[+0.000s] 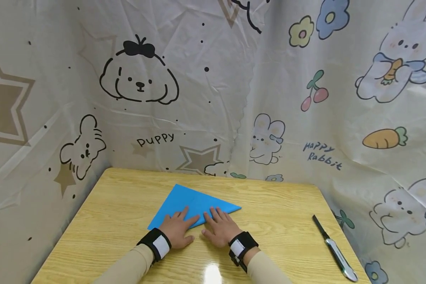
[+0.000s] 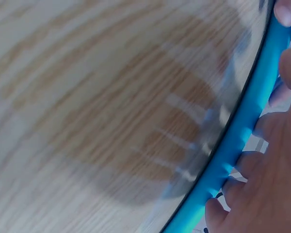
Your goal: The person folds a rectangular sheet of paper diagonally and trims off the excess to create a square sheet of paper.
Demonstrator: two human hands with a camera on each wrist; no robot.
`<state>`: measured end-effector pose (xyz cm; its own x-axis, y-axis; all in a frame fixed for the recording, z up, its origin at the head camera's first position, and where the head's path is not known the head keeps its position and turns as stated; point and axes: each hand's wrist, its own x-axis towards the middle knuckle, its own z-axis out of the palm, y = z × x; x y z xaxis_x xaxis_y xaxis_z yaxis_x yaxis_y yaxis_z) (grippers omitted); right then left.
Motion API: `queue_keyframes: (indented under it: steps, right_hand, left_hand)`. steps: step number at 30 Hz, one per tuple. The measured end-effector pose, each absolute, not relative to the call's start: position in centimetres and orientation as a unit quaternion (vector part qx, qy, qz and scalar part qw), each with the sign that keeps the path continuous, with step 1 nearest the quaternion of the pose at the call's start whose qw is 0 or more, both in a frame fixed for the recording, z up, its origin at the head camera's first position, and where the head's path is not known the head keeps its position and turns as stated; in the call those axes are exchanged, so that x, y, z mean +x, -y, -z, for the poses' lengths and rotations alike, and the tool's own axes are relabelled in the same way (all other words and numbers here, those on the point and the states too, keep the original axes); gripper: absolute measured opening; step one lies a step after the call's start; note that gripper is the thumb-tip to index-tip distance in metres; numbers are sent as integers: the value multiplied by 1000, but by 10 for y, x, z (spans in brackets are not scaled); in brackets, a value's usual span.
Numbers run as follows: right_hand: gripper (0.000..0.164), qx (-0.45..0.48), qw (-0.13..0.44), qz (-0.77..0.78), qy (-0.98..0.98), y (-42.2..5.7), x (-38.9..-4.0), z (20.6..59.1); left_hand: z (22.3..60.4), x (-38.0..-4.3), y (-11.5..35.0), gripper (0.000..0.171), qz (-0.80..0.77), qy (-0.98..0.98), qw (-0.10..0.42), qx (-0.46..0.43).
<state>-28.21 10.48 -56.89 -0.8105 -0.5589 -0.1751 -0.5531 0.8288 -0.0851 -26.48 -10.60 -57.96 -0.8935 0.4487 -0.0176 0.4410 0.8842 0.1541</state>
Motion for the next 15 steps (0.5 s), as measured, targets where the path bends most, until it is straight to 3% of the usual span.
queue_keyframes:
  steps: [8,15]
  right_hand:
    - [63,-298,78,29,-951,-104,-283,570]
    - [59,-313,32,33,-948,-105,-269,560]
  left_hand:
    - [580,-264,105,64,-24,-972,28,232]
    - [579,-268,98,48,-12,-978,-7,210]
